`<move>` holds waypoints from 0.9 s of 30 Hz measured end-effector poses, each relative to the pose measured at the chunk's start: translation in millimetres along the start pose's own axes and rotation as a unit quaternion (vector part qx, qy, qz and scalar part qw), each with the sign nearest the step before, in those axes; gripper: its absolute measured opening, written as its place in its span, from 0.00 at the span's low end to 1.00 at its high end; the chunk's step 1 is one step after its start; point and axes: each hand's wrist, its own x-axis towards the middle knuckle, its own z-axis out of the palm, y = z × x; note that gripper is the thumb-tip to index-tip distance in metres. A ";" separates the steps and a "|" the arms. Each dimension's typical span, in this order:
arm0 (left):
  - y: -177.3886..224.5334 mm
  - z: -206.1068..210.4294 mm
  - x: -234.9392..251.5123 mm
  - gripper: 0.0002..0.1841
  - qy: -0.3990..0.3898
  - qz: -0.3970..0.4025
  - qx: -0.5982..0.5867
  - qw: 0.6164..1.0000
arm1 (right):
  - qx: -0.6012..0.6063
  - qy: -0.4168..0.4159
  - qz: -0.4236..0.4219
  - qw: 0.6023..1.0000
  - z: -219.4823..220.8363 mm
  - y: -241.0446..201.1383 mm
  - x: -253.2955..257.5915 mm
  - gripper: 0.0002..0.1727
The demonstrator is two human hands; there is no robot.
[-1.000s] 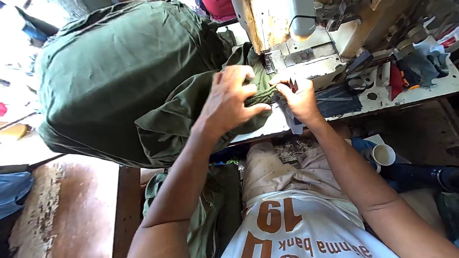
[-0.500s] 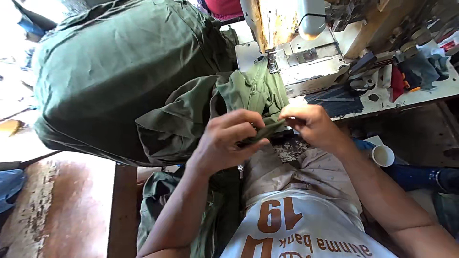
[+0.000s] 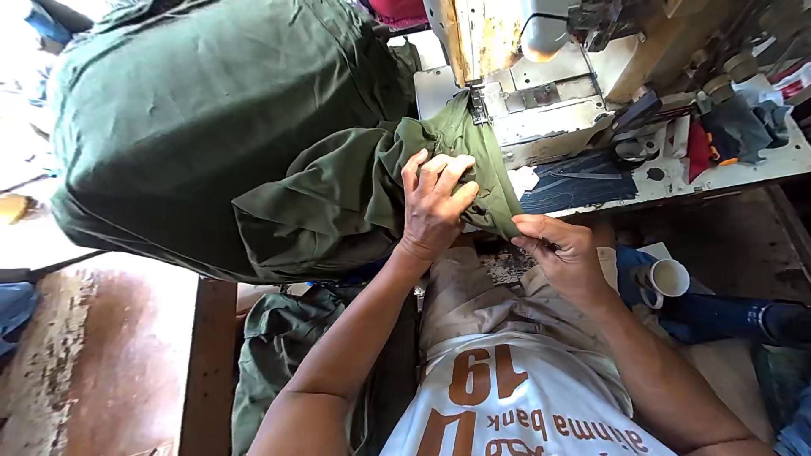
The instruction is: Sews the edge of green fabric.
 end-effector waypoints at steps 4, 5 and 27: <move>12.8 -40.9 15.1 0.05 -0.191 -0.001 -0.005 0.982 | 0.043 0.017 0.021 0.999 -2.6 -0.2 -5.9 0.09; 15.4 -48.0 18.0 0.05 -0.218 0.000 -0.002 0.976 | 0.050 0.021 0.029 0.998 -2.8 -0.4 -6.8 0.09; -66.6 -20.9 70.7 0.11 -0.129 -0.002 0.070 0.989 | 0.101 0.095 0.074 0.987 32.6 31.6 84.9 0.08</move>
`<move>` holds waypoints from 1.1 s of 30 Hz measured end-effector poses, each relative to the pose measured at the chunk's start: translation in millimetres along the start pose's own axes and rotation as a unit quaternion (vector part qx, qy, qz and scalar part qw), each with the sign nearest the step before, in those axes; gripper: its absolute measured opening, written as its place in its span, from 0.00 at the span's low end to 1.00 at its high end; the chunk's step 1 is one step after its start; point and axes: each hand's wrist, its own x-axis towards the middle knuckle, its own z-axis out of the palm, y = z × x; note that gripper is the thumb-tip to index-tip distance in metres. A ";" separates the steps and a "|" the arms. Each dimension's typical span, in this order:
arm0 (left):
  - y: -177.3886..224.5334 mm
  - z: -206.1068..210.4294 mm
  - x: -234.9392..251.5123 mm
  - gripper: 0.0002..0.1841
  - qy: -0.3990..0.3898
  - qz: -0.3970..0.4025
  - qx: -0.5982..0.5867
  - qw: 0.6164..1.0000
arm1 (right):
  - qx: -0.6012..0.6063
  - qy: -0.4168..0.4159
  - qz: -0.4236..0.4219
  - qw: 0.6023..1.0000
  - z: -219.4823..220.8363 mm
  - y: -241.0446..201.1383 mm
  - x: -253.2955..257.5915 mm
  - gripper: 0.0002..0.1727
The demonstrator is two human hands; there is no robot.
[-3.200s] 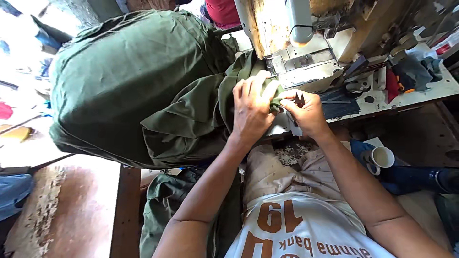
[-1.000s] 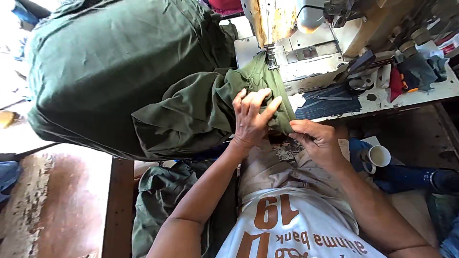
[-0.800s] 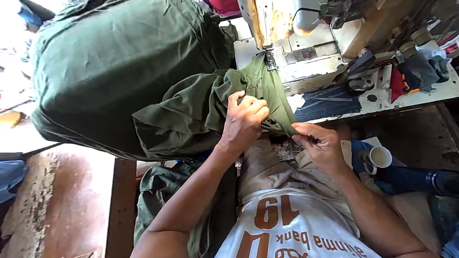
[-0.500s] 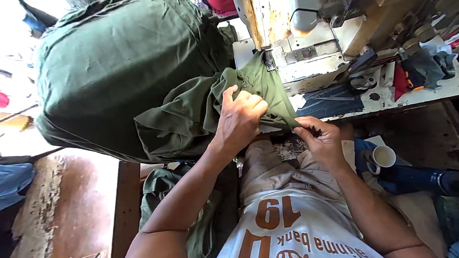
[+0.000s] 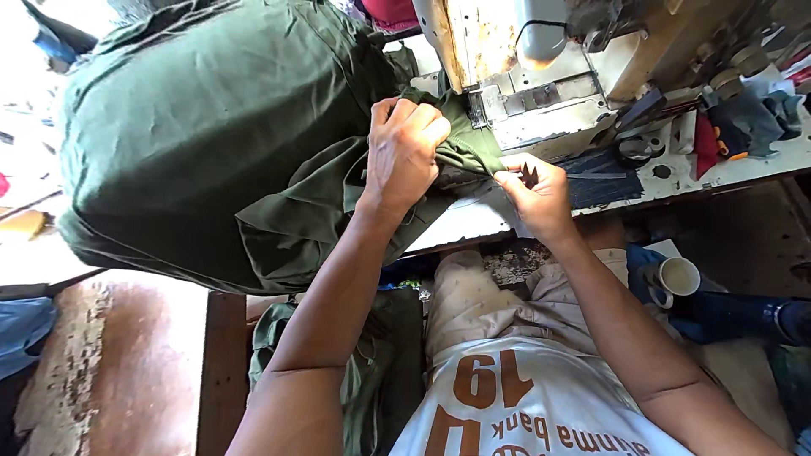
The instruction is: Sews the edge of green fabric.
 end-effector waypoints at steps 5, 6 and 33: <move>-12.6 6.6 5.9 0.16 0.023 0.000 -0.036 0.999 | 0.001 0.016 -0.056 0.998 10.6 6.1 17.0 0.09; -12.8 6.1 5.6 0.17 0.028 0.002 -0.051 0.998 | 0.002 0.020 -0.066 0.998 12.0 8.0 19.3 0.09; 57.0 -69.2 -63.7 0.19 -0.045 0.073 -0.294 0.952 | -0.150 -0.244 -0.131 0.949 -38.9 -38.3 -35.1 0.06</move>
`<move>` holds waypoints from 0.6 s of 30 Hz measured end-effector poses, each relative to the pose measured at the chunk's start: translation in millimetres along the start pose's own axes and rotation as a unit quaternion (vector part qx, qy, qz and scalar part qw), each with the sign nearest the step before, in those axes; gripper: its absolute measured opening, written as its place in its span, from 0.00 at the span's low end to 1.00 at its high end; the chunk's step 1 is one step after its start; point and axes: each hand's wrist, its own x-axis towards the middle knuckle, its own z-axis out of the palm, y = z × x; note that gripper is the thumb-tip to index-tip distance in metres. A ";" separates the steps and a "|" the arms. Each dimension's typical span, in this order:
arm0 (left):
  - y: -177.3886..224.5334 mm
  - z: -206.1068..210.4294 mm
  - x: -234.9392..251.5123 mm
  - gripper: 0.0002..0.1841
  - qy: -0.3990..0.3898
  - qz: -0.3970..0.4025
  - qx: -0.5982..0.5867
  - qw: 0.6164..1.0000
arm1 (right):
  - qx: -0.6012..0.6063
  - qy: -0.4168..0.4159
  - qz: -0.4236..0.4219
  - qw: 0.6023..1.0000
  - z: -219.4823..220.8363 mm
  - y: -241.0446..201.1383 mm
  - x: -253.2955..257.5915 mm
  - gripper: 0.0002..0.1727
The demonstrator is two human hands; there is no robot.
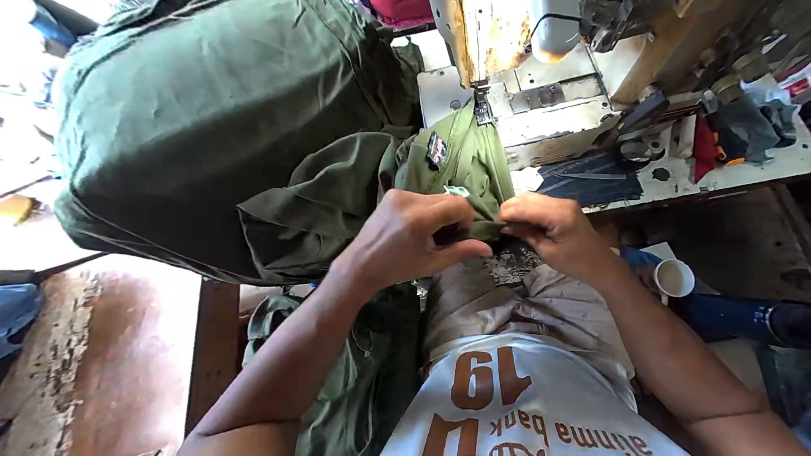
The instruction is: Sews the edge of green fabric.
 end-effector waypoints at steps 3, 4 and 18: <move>-7.3 41.8 -0.8 0.34 0.076 0.000 0.149 0.986 | 0.015 0.059 0.024 0.998 8.8 5.9 -17.8 0.06; -13.2 53.2 -0.4 0.36 0.081 0.009 0.186 0.979 | 0.019 0.073 0.030 0.997 9.9 6.5 -20.6 0.06; -16.8 11.8 30.6 0.05 -0.087 0.006 0.247 0.965 | 0.082 0.132 0.074 0.985 9.5 -0.8 -27.2 0.06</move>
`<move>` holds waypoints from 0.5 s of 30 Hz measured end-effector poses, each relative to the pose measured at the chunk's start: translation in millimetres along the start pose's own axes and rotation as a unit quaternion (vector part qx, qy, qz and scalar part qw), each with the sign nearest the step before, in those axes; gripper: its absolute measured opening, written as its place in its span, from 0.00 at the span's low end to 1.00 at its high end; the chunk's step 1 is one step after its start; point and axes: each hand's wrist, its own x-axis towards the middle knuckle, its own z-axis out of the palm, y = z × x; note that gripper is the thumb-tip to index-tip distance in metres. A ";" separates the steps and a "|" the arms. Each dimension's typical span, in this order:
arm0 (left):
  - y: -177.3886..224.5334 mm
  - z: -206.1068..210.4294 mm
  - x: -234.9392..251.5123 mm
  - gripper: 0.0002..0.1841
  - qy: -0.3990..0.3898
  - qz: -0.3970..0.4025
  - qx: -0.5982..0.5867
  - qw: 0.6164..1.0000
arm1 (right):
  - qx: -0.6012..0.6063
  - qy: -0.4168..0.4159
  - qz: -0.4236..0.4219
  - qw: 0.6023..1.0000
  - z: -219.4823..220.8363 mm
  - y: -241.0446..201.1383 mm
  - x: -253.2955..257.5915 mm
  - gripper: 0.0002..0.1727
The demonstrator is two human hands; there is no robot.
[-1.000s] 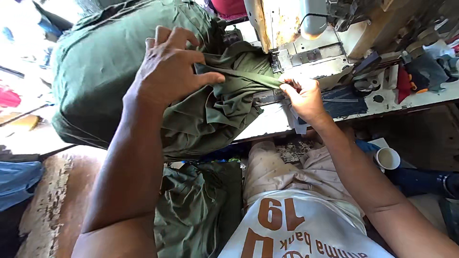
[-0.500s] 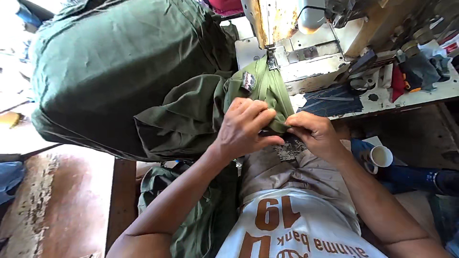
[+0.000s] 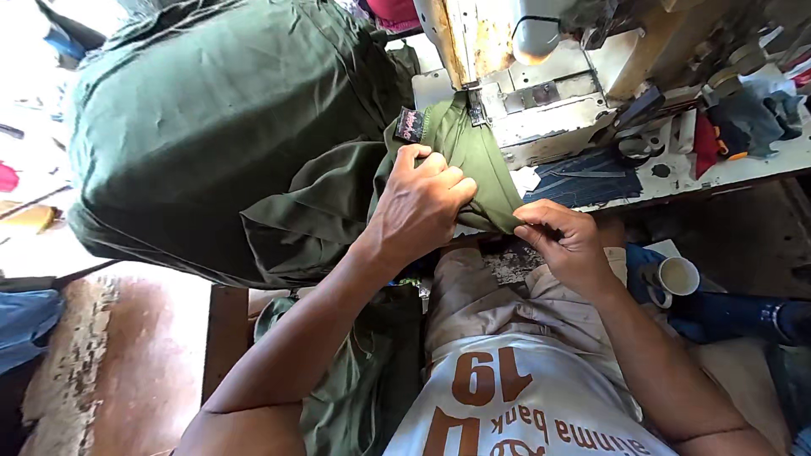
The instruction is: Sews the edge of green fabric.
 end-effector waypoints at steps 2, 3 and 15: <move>-3.6 0.3 4.6 0.05 -0.003 0.000 0.007 1.000 | -0.004 0.010 0.016 1.000 0.1 2.6 3.9 0.06; -5.7 1.7 6.7 0.05 -0.003 -0.001 0.012 1.000 | -0.005 0.013 0.025 1.000 0.3 4.6 6.3 0.06; -62.0 15.8 30.5 0.08 0.040 -0.011 0.042 0.998 | 0.053 0.062 0.060 0.995 21.0 32.9 63.7 0.07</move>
